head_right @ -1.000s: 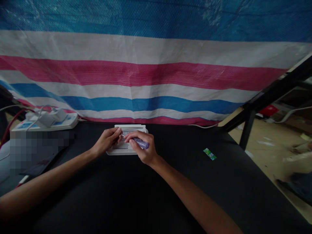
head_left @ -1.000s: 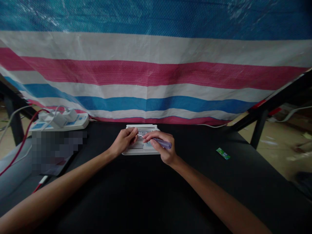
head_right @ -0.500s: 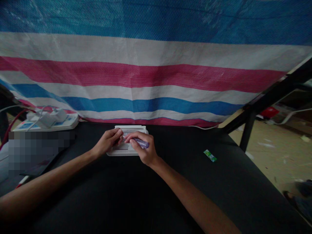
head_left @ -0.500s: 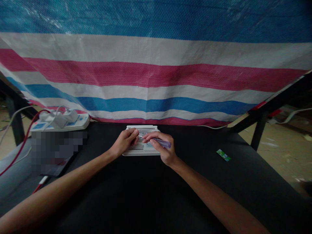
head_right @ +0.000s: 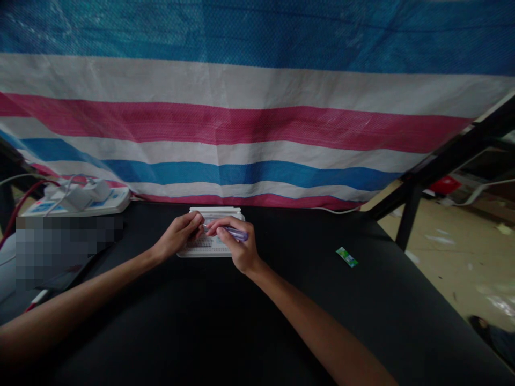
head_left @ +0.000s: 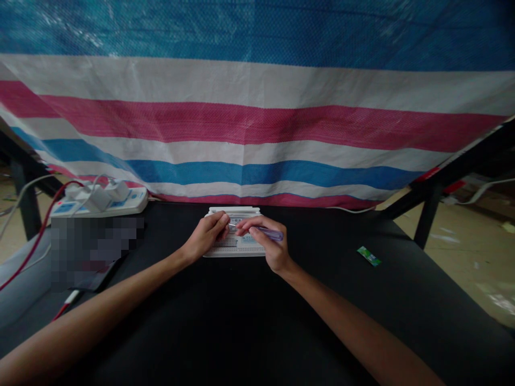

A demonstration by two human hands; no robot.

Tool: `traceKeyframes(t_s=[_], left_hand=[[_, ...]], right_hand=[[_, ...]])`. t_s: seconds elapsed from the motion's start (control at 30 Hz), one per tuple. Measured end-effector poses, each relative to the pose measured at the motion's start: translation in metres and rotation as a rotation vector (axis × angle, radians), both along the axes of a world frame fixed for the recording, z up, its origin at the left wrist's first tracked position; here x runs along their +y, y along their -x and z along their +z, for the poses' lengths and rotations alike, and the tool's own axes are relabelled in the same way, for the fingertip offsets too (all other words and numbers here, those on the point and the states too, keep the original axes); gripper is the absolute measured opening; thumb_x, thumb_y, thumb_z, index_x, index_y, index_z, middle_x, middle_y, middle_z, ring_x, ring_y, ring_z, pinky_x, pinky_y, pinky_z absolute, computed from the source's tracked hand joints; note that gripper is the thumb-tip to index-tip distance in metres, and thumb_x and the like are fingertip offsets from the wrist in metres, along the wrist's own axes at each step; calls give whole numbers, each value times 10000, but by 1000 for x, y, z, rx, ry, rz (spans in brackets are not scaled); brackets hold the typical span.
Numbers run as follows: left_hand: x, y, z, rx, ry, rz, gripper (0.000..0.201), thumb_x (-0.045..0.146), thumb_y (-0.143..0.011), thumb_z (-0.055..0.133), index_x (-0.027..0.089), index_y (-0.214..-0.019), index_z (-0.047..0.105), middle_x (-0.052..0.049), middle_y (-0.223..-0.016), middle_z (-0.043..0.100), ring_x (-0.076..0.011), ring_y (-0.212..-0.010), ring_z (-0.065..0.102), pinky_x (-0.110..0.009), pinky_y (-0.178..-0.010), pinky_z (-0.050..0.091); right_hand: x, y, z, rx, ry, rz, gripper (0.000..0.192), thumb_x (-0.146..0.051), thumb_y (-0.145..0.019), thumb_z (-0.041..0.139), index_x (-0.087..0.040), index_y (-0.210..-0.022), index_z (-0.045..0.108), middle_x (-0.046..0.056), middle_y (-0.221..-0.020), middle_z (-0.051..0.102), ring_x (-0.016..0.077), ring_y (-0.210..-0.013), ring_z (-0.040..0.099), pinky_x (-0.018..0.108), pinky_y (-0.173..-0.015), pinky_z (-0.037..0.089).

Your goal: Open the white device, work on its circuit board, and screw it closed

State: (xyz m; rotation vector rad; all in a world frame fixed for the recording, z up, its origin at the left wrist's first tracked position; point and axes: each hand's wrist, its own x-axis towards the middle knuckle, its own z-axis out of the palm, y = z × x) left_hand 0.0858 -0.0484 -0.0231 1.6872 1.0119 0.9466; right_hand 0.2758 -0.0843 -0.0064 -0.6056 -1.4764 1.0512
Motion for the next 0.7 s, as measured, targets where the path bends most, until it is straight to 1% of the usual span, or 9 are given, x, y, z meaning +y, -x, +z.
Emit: traceKeyframes(t_s=[0.27, 0.33, 0.4, 0.47, 0.57, 0.63, 0.7], left_hand=[[1, 2, -1, 3, 6, -4, 504, 591, -965, 415, 173, -691, 481, 32, -572, 478, -86, -520, 402, -202, -489, 310], [1, 1, 0, -24, 26, 0, 486, 602, -956, 428, 172, -747, 511, 33, -579, 487, -89, -516, 410, -200, -482, 311], [0, 0, 1, -73, 55, 1, 468, 619, -945, 437, 173, -852, 543, 36, -597, 505, -91, -510, 421, -200, -474, 316], [-1, -1, 2, -128, 86, 4, 460, 627, -938, 448, 177, -948, 546, 39, -621, 517, -89, -499, 422, -198, -465, 318], [-1, -2, 1, -168, 102, 9, 426, 602, -945, 459, 185, -981, 535, 45, -641, 507, -80, -488, 411, -193, -451, 306], [-2, -2, 0, -158, 90, 7, 395, 576, -957, 459, 189, -976, 536, 46, -646, 499, -77, -492, 411, -189, -447, 297], [-1, -1, -1, -134, 73, 4, 371, 552, -962, 467, 189, -968, 542, 45, -653, 497, -75, -502, 416, -188, -452, 295]], right_hand=[[0, 0, -1, 13, 15, -9, 153, -295, -893, 617, -192, -884, 730, 69, -915, 742, 213, -789, 700, 350, -760, 526], [0, 0, -1, 14, 19, -11, 156, -298, -891, 617, -190, -884, 730, 71, -915, 742, 211, -781, 701, 350, -756, 526], [0, 0, 1, 12, 18, -20, 161, -304, -886, 618, -187, -877, 728, 72, -906, 742, 207, -765, 702, 345, -743, 528], [2, -3, 7, 7, 15, -36, 171, -317, -875, 619, -183, -854, 723, 68, -876, 740, 200, -734, 699, 338, -722, 530], [10, -14, 25, -34, 60, -38, 186, -327, -843, 616, -177, -792, 712, 56, -787, 731, 184, -661, 682, 324, -668, 534], [16, -24, 39, -151, 152, -7, 179, -304, -792, 630, -162, -708, 701, 48, -681, 709, 173, -594, 664, 298, -603, 526], [22, -35, 52, -272, 270, 41, 186, -292, -755, 623, -149, -655, 688, 47, -636, 696, 165, -536, 652, 278, -539, 516]])
